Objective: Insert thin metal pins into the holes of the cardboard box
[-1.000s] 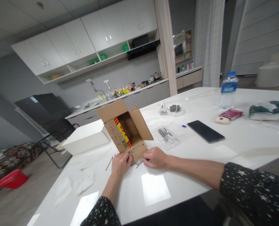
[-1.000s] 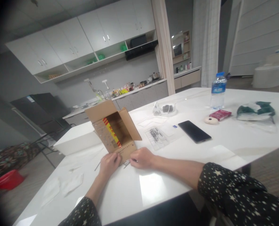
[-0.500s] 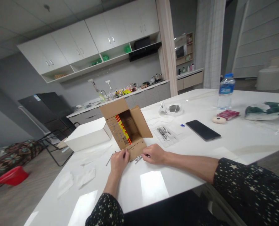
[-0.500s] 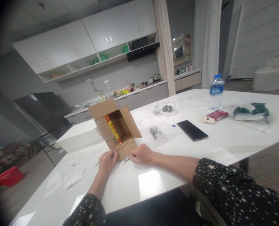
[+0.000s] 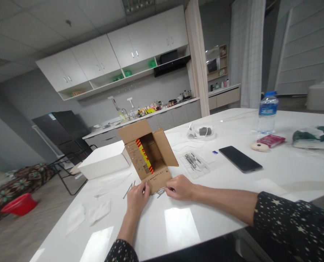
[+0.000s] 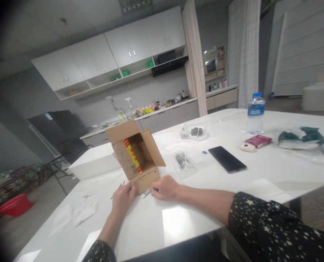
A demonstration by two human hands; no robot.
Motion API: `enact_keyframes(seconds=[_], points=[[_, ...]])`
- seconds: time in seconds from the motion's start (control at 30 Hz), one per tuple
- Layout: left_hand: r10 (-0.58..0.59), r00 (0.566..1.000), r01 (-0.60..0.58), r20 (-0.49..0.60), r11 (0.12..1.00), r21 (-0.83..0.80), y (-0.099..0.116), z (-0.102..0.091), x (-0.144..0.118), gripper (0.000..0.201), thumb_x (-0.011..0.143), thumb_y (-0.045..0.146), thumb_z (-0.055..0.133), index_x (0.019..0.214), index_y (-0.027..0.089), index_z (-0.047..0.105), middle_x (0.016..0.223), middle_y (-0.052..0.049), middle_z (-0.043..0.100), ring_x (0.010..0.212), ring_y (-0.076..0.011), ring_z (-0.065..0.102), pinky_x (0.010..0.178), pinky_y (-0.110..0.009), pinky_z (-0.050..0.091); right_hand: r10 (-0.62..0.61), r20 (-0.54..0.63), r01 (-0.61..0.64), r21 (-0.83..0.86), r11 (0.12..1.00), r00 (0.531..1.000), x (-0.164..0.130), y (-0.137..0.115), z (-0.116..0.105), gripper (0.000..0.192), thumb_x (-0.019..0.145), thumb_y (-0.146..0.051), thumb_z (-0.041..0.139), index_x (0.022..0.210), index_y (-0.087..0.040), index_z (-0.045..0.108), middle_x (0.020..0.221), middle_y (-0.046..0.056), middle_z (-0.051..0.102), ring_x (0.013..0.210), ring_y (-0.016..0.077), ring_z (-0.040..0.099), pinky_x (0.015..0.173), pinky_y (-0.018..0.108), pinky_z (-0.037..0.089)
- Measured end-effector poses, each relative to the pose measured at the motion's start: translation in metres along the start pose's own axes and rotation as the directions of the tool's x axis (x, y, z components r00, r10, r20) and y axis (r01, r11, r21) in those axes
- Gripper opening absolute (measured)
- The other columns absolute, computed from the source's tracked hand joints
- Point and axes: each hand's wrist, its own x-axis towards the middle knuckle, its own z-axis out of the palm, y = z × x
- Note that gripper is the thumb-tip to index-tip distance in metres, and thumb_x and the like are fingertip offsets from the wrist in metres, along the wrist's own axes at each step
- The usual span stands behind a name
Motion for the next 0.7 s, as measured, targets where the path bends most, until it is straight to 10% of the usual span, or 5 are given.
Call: enact_keyframes(seconds=[0.3, 0.7], points=[[-0.113, 0.983, 0.116, 0.142, 0.993, -0.009, 0.008, -0.013, -0.007, 0.035, 0.093, 0.031, 0.046, 0.061, 0.021, 0.056, 0.05, 0.002, 0.059, 0.047, -0.0114, 0.055, 0.051, -0.024, 0.031, 0.035, 0.15, -0.036, 0.007, 0.999, 0.988, 0.003, -0.005, -0.007, 0.028, 0.089, -0.028, 0.053, 0.065, -0.018, 0.063, 0.064, 0.001, 0.069, 0.055, 0.0113, 0.056, 0.053, 0.027, 0.024], [-0.337, 0.847, 0.366, 0.411, 0.931, 0.01, 0.016, -0.027, -0.006, 0.035, 0.094, 0.033, 0.046, 0.062, 0.02, 0.049, 0.055, 0.0, 0.059, 0.056, -0.0137, 0.056, 0.056, -0.023, 0.029, 0.07, 0.256, -0.08, 0.03, 0.996, 0.964, 0.004, -0.007, -0.014, 0.03, 0.089, -0.032, 0.05, 0.066, -0.02, 0.067, 0.064, 0.001, 0.07, 0.056, 0.0129, 0.057, 0.053, 0.027, 0.022]])
